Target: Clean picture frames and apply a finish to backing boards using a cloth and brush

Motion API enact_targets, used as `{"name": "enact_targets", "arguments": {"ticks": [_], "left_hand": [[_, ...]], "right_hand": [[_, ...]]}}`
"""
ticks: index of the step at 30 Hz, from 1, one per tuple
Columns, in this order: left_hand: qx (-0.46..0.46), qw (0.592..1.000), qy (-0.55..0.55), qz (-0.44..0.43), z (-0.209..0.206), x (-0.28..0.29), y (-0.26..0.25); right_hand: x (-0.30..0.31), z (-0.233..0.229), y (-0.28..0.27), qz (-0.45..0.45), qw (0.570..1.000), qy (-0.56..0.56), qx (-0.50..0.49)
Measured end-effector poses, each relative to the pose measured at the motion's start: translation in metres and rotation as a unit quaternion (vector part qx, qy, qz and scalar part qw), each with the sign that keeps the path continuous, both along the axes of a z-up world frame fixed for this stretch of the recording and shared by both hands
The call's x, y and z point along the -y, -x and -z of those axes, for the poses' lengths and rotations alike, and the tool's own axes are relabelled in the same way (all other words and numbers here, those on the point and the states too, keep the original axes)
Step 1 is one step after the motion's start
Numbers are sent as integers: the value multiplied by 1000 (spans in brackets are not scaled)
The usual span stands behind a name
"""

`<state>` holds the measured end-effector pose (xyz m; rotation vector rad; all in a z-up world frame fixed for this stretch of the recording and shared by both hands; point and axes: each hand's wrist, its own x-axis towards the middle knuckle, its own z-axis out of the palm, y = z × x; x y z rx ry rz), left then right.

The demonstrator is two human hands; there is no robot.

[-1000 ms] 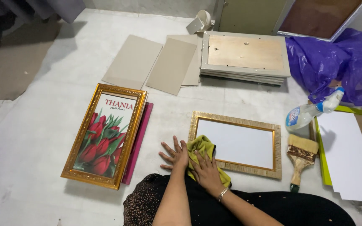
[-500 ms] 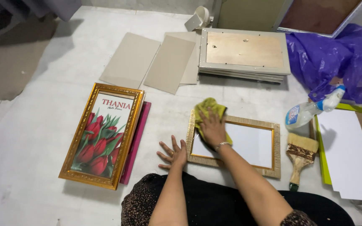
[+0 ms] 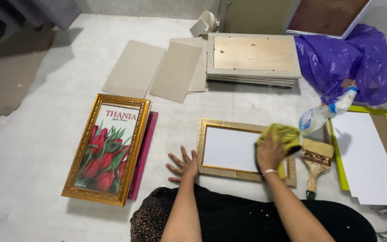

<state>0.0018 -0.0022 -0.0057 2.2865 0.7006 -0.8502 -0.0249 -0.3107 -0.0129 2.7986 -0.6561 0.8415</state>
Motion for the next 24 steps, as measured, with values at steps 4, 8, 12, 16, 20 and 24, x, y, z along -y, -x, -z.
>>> {"name": "enact_targets", "arguments": {"ticks": [4,8,12,16,20,24], "left_hand": [[6,1000,10,-3,-1,0,-1],[5,1000,10,-13,9,-2,-1],[8,1000,5,-13,11,-2,0],[5,1000,5,-12,-3,0,1],[16,1000,4,-10,-2,0,0],[11,1000,1,-13,-10,2,1]], "right_hand": [[-77,12,-42,-131,990,2,47],[-153,21,-64,-243,969,-37,-7],[-181,0,-36,-337,928,-121,-108],[-129,-41,13,-355,923,-40,-143],[-55,-65,53,-81,980,-124,-134],[7,11,65,125,970,-187,-96]]}}
